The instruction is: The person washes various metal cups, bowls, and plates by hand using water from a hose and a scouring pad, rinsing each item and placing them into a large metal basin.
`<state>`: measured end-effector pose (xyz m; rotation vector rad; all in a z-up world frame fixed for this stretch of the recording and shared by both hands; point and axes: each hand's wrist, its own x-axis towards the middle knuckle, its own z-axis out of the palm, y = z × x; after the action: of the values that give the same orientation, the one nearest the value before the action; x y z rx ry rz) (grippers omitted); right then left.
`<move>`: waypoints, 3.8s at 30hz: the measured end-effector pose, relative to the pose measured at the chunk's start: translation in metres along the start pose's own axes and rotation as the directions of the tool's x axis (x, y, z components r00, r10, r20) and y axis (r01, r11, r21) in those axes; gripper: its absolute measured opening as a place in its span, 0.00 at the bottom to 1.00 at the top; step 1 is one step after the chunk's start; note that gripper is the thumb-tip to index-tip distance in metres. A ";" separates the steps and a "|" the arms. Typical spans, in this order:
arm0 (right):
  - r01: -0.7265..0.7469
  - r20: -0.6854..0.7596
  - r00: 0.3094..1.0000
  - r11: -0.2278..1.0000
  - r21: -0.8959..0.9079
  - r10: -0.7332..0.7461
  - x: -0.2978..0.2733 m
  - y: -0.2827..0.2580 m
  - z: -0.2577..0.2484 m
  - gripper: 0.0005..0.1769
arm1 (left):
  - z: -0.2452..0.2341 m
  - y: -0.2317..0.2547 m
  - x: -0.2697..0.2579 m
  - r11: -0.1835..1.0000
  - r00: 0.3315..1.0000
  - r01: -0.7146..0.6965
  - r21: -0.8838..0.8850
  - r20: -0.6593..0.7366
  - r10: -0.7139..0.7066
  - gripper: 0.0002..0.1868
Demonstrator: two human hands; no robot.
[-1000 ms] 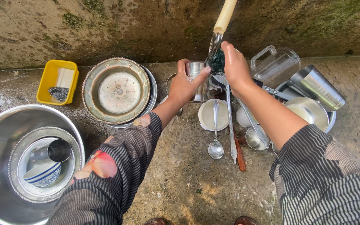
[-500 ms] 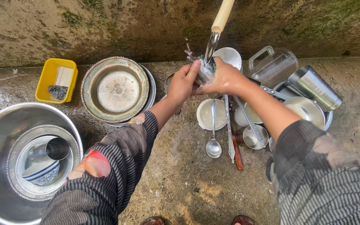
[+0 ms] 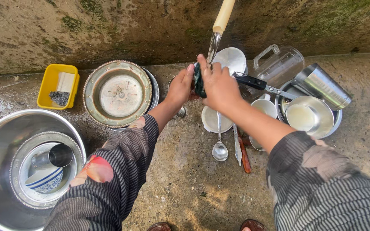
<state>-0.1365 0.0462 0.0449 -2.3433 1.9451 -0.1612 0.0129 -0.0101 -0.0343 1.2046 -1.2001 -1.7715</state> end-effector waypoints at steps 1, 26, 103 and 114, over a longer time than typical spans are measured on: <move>-0.151 0.186 0.977 0.948 0.282 0.100 0.011 0.007 -0.007 0.65 | -0.005 0.003 0.001 1.000 0.999 -0.013 -0.017 0.045 0.014 0.30; -0.385 0.359 0.917 0.154 0.910 0.173 0.012 0.042 0.013 0.33 | 0.031 0.031 0.004 0.951 0.970 0.115 -0.286 -0.172 -0.169 0.42; -0.081 0.286 0.779 -0.362 0.929 0.559 0.013 0.061 0.008 0.33 | 0.034 0.025 0.015 0.994 0.947 0.067 0.083 -0.320 -0.037 0.53; -0.001 -0.297 0.921 0.764 0.645 0.252 -0.004 0.023 0.034 0.26 | 0.036 0.016 0.016 0.993 0.907 0.103 -0.057 -0.405 -0.118 0.47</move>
<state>-0.1543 0.0457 0.0077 -1.7960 1.7759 -1.1351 -0.0260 -0.0182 -0.0193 1.5549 -0.8662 -1.5071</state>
